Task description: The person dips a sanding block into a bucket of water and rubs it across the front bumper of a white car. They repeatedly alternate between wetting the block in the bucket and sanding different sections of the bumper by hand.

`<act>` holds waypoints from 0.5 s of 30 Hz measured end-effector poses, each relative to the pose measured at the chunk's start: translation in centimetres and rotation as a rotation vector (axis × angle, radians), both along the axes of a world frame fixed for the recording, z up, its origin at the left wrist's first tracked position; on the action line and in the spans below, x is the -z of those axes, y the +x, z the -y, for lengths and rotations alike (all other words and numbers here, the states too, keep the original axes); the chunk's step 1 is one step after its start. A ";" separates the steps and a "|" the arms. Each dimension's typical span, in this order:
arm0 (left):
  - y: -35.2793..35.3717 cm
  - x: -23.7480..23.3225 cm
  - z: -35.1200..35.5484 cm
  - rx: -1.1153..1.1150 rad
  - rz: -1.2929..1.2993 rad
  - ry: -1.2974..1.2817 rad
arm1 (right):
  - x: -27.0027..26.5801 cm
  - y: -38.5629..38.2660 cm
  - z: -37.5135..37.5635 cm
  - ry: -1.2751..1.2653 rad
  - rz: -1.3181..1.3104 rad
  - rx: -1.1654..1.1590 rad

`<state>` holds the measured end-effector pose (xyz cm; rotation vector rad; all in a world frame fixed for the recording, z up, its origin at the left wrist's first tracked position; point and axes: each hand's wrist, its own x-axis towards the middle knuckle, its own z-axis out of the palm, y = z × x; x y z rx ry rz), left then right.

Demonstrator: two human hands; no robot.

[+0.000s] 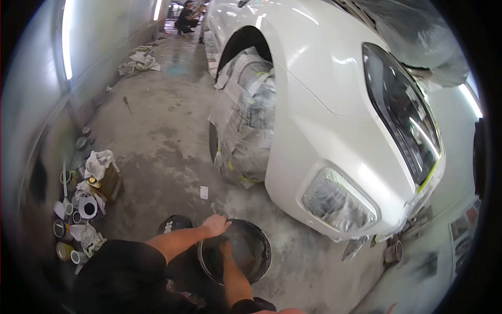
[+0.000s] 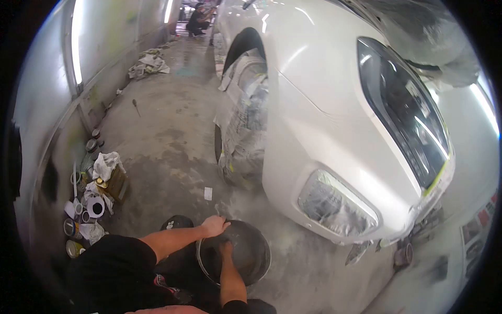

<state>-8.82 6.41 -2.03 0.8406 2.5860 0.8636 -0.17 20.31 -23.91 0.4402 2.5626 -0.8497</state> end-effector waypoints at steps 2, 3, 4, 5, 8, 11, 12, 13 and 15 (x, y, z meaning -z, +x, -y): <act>-0.5 0.1 0.1 0.013 0.004 -0.019 | -3.2 0.9 2.0 -0.024 -0.173 0.020; -0.4 0.1 0.0 0.042 0.009 -0.033 | -4.5 1.2 2.7 -0.039 -0.233 0.067; -0.1 0.3 -0.1 0.023 0.006 -0.018 | -5.7 1.2 3.0 -0.069 -0.260 0.144; -0.1 0.4 0.0 0.016 -0.004 -0.007 | -6.8 1.2 3.1 -0.109 -0.282 0.248; -0.7 0.6 -0.3 0.037 -0.074 -0.016 | -11.5 1.0 1.6 -0.334 -0.321 0.693; -0.5 0.4 -0.4 0.053 -0.098 -0.043 | -21.1 3.6 -1.6 -0.659 -0.469 1.035; -0.6 0.2 -0.4 0.043 -0.097 -0.045 | -21.5 4.0 -4.2 -0.664 -0.431 1.087; -0.7 0.1 -0.4 0.055 -0.101 -0.041 | -28.5 5.9 -4.2 -0.726 -0.576 1.215; -0.5 -0.2 -0.4 0.061 -0.097 -0.029 | -34.4 8.4 -8.4 -0.596 -0.962 1.269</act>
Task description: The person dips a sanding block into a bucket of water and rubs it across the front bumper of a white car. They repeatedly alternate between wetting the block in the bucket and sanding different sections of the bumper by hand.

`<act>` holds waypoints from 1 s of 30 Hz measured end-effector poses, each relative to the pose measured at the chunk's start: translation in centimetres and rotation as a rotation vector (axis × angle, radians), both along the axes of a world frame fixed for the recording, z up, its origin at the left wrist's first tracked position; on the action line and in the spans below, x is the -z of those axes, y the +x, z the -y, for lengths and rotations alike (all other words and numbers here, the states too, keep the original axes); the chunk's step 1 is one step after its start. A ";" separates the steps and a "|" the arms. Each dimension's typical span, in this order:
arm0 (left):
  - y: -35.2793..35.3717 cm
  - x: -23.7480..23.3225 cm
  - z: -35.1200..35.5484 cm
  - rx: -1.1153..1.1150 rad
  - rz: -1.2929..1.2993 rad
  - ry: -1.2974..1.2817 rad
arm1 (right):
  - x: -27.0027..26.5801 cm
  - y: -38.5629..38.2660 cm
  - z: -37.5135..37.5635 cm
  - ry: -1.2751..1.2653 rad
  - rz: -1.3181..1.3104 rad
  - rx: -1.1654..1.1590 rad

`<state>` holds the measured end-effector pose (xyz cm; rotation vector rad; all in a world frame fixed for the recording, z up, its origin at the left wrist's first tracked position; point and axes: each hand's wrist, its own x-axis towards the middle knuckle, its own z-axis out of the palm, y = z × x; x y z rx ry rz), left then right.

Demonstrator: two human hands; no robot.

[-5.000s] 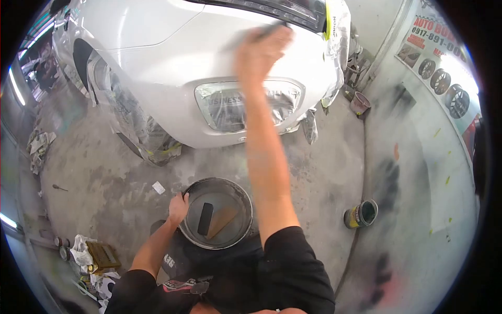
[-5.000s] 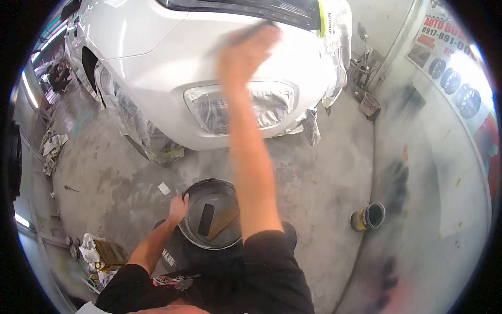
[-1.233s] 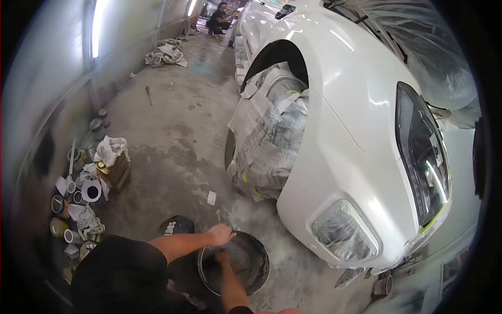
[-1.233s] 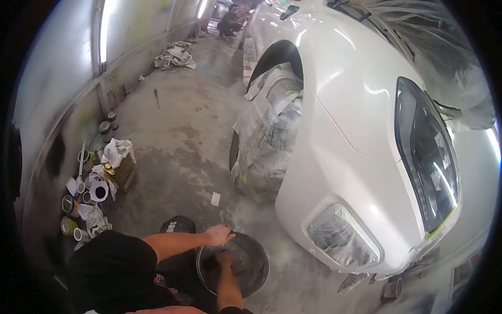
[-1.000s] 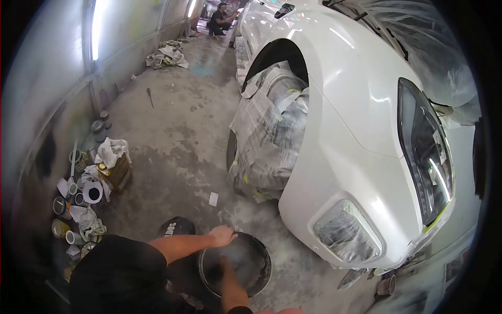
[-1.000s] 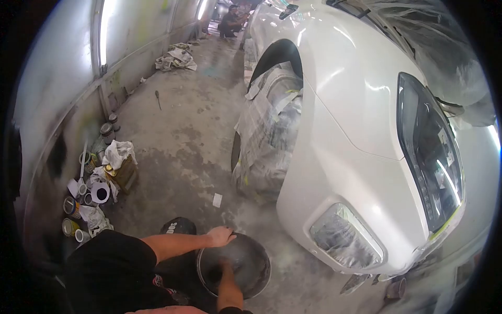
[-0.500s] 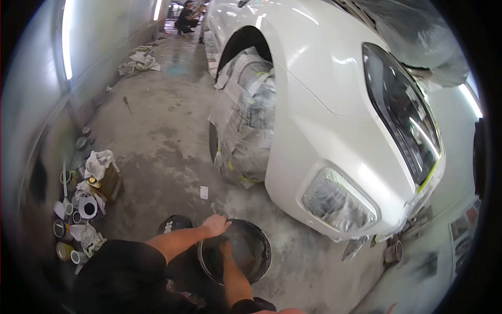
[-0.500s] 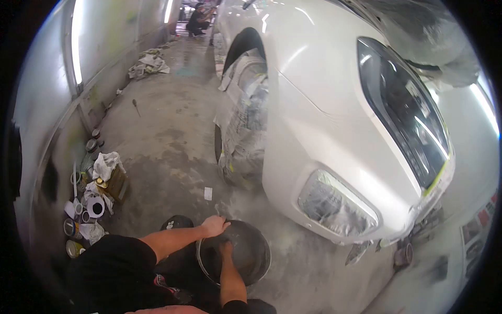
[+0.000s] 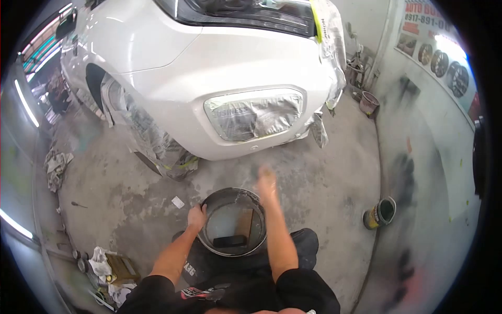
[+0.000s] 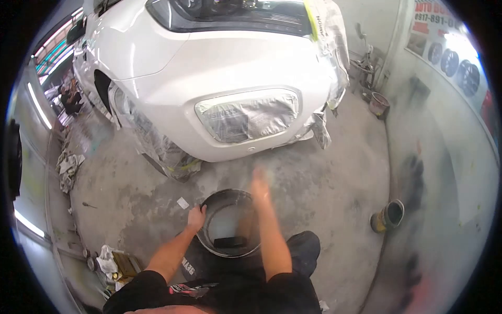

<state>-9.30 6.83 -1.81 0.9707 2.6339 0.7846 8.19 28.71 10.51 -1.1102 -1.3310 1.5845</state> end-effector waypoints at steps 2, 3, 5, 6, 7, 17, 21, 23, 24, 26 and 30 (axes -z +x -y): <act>0.0 0.0 0.0 0.006 -0.002 0.008 | -9.1 1.4 -3.7 0.461 -0.149 0.259; 0.0 0.1 0.0 0.008 -0.004 0.013 | -13.7 1.8 -5.4 0.669 -0.147 0.420; -0.1 0.3 0.0 0.017 -0.029 0.018 | -20.8 1.0 -9.0 0.929 -0.161 0.608; -0.2 0.4 0.0 0.020 -0.042 0.021 | -23.4 -0.4 -11.0 0.946 -0.158 0.665; -0.3 0.8 0.0 0.022 -0.054 0.027 | -25.9 -2.1 -12.9 0.962 -0.156 0.720; -0.2 1.0 0.1 0.046 -0.125 0.012 | -26.5 -14.3 -4.9 1.090 0.335 0.648; -0.7 1.7 0.0 0.052 -0.154 0.006 | -25.7 -15.2 -21.9 0.837 0.299 0.986; -1.1 1.3 -0.4 0.047 -0.136 0.004 | -28.9 -13.3 -17.5 0.776 0.233 0.872; -0.5 1.3 -0.1 0.047 -0.117 -0.006 | -29.2 -12.2 -14.4 0.741 0.214 0.811; -0.1 0.8 0.0 0.038 -0.106 0.014 | -28.4 -13.1 -8.6 0.836 0.210 0.627; -0.3 0.9 0.0 0.060 -0.112 0.036 | -25.7 -12.4 -13.0 1.020 0.304 0.752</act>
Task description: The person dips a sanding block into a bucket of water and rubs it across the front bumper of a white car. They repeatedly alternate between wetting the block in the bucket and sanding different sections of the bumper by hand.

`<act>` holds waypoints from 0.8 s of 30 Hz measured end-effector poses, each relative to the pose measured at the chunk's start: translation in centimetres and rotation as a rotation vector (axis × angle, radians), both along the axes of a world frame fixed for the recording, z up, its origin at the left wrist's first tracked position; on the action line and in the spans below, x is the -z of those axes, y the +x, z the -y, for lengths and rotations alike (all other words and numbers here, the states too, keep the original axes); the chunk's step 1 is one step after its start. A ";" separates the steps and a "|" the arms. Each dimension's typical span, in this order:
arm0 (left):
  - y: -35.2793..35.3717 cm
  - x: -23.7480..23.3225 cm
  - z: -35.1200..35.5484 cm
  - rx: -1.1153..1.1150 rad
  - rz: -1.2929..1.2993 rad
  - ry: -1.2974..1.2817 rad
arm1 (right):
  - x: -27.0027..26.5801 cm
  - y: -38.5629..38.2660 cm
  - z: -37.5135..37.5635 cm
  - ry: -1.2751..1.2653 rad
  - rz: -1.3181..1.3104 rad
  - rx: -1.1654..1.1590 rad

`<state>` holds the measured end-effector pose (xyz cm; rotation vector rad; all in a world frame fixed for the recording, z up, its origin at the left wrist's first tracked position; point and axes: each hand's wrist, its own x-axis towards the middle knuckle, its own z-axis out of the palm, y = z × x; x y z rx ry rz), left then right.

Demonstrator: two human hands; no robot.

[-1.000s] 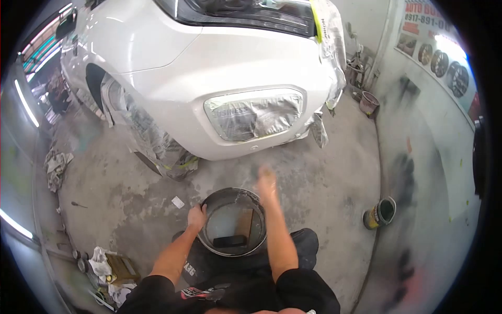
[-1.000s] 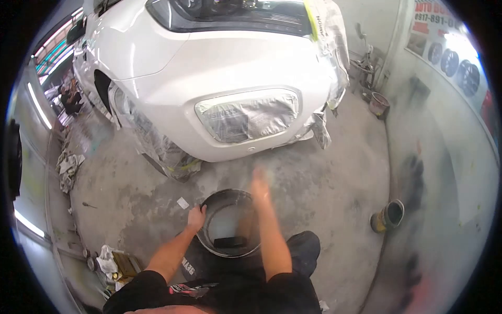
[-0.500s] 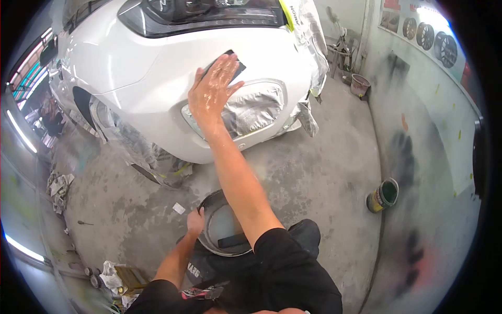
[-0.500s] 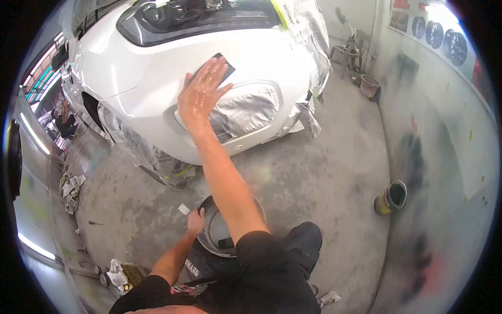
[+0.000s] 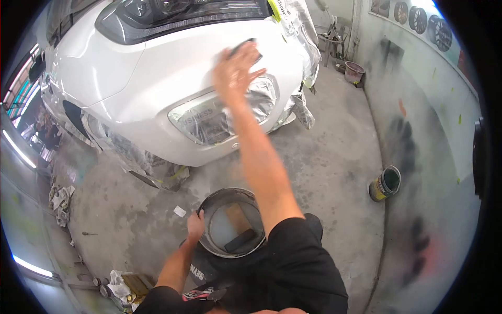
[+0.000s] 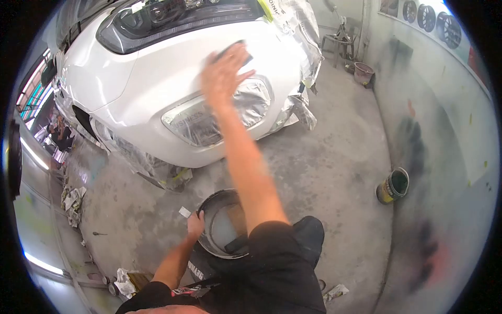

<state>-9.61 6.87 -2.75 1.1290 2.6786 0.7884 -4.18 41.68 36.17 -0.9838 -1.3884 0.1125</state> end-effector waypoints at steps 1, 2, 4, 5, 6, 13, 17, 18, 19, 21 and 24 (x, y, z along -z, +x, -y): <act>-0.1 0.0 -0.2 -0.004 -0.002 -0.007 | -0.2 0.9 -3.4 0.041 -0.033 0.061; -0.1 0.1 -0.1 -0.010 -0.003 -0.017 | -2.3 3.0 -5.1 -0.209 -0.110 -0.089; -0.1 -0.1 -0.1 -0.018 0.013 -0.027 | -4.0 4.7 -4.1 -0.294 -0.039 -0.140; 0.7 -0.2 0.6 -0.021 0.037 -0.043 | -3.3 3.8 -1.6 -0.278 -0.021 -0.148; 0.4 -0.7 -0.1 -0.013 0.041 -0.042 | -3.1 2.0 1.4 -0.244 -0.023 -0.148; -0.1 0.0 0.3 -0.029 0.045 -0.039 | -2.9 4.8 -5.8 -0.335 -0.058 -0.118; 0.4 0.1 0.2 -0.035 0.073 -0.022 | -3.1 4.5 -3.2 -0.285 -0.064 -0.132; 0.2 -0.4 -0.3 -0.033 0.064 -0.009 | -2.5 2.6 -1.5 -0.231 -0.032 -0.135; 0.0 -0.2 -0.4 -0.029 0.050 0.002 | -1.5 0.5 0.8 -0.143 -0.031 -0.146; -0.3 0.7 0.0 -0.017 0.023 0.011 | -0.1 -2.4 7.5 0.065 0.143 -0.057; -0.1 0.2 0.0 -0.012 0.043 0.011 | 0.0 -1.2 7.5 0.078 0.188 -0.106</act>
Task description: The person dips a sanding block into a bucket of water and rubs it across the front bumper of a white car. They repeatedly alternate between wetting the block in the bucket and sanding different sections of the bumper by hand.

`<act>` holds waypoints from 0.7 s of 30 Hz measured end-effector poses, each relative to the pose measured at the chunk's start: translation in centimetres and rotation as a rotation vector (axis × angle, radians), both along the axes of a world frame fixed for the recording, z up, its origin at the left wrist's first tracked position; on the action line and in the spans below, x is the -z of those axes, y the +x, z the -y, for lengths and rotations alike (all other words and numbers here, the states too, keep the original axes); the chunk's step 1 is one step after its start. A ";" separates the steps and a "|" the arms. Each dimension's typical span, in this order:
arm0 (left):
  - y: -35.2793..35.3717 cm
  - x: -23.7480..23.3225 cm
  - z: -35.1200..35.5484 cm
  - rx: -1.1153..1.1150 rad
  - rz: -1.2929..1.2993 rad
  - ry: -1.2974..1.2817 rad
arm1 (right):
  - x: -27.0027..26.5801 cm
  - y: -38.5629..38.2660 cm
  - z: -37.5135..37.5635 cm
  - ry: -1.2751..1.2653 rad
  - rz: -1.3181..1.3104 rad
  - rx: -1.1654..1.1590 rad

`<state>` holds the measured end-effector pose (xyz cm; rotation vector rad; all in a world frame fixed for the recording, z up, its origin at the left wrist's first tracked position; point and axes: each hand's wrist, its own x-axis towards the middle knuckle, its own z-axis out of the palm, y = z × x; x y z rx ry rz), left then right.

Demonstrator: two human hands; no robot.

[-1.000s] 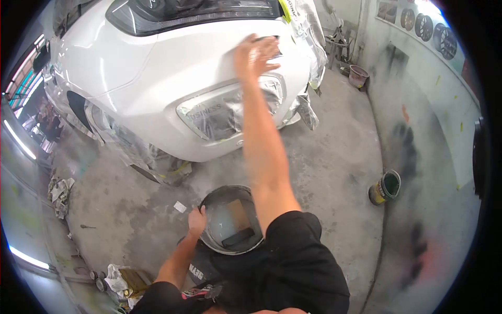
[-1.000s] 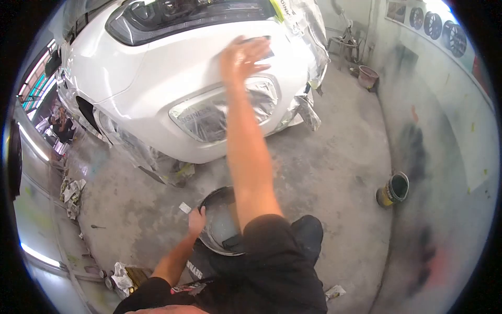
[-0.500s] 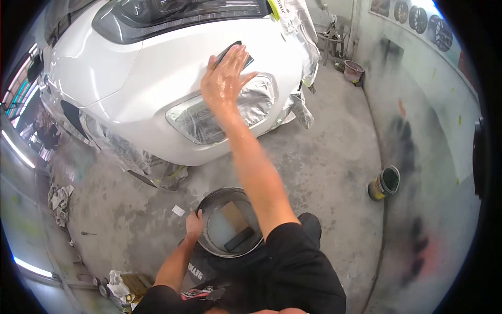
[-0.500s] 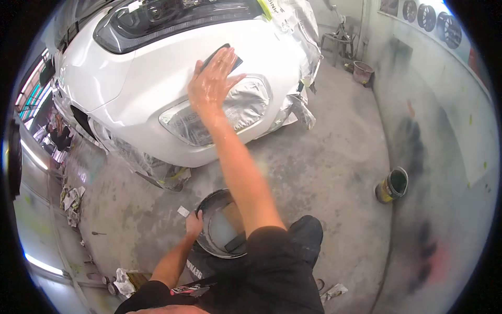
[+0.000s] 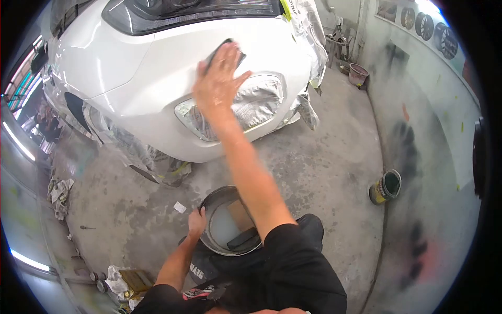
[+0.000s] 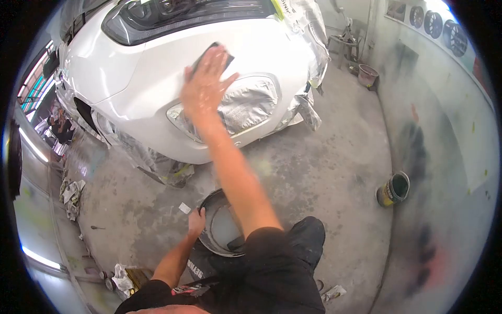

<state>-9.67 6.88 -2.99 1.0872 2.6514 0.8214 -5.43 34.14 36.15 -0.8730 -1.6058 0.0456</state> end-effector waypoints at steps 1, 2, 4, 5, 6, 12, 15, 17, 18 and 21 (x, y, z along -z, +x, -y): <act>0.1 -0.3 -0.1 -0.006 0.021 -0.007 | -1.1 1.6 -2.2 -0.064 -0.066 -0.023; 0.3 -0.7 -0.1 -0.015 0.043 -0.016 | -1.9 3.3 -5.3 -0.114 -0.162 -0.066; 0.0 -0.9 0.0 -0.027 0.043 -0.035 | -3.9 5.8 -10.0 -0.257 -0.253 -0.051; -0.1 -0.9 -0.1 -0.028 0.024 -0.047 | -4.6 6.3 -11.3 -0.308 -0.288 -0.108; 0.2 -0.7 -0.2 -0.027 0.009 -0.059 | -4.8 5.5 -10.6 -0.293 -0.305 -0.101; 0.2 -0.7 0.0 -0.013 0.017 -0.034 | -1.6 1.7 -2.2 -0.092 -0.040 -0.111; -0.3 0.5 0.1 -0.009 0.007 -0.027 | -3.1 5.3 -8.1 -0.222 -0.151 -0.119; -0.3 0.1 0.1 -0.016 0.013 -0.045 | -5.3 7.0 -11.4 -0.359 -0.288 -0.116; -0.1 -0.1 -0.1 -0.017 0.018 -0.054 | -5.5 6.2 -10.9 -0.332 -0.319 -0.104; 0.1 -0.3 0.0 0.003 -0.006 -0.011 | -4.8 1.1 -6.5 -0.164 -0.289 -0.064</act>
